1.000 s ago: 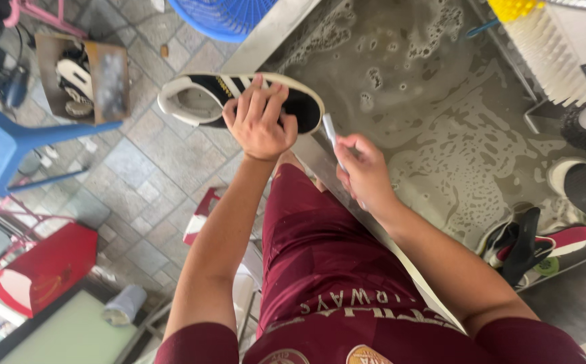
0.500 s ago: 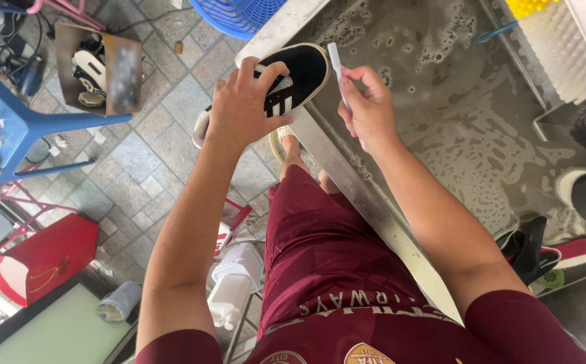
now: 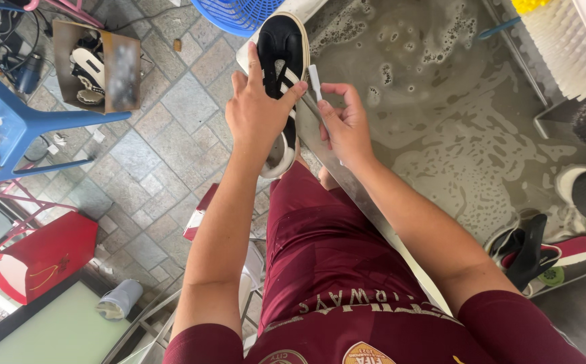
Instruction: The person sprays a black and white sneaker with a blue handheld sprayer, then scrubs the shoe with a white brush. The person rinses the shoe under a faucet and continues to scrub the shoe with the brush.
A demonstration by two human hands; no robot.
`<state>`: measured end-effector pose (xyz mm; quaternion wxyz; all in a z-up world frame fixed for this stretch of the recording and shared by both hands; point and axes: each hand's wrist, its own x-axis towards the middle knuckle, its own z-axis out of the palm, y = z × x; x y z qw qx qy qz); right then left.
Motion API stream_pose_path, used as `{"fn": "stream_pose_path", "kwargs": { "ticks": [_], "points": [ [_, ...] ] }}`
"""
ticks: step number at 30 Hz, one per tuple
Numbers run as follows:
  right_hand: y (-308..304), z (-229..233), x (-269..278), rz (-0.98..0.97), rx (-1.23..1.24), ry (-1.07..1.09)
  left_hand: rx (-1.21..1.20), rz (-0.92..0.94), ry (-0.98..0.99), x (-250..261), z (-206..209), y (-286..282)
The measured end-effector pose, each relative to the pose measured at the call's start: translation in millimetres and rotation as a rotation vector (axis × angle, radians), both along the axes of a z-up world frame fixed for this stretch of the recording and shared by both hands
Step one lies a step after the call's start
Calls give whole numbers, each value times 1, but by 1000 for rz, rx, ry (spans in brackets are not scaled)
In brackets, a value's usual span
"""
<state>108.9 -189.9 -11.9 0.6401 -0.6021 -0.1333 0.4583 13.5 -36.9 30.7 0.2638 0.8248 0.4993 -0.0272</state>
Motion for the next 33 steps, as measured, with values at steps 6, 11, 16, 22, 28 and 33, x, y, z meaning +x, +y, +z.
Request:
{"fn": "stream_pose_path", "kwargs": {
  "ticks": [6,11,16,22,28,33],
  "points": [
    [2,-10,-13,-78,-10,85,-40,27,-3,10,-9,0],
    [-12,-32,-4,-39,2,20,-167,21,64,14,-11,0],
    [-11,-31,11,-5,-18,0,-105,13,20,14,-10,-13],
    [33,-35,46,50,-17,-123,-35,3,4,14,-12,-19],
    [11,-27,39,53,-47,-42,-45,-16,-17,10,-13,-15],
    [-5,-13,22,30,-165,40,-13,-32,-67,5,-17,-18]
  ]
}}
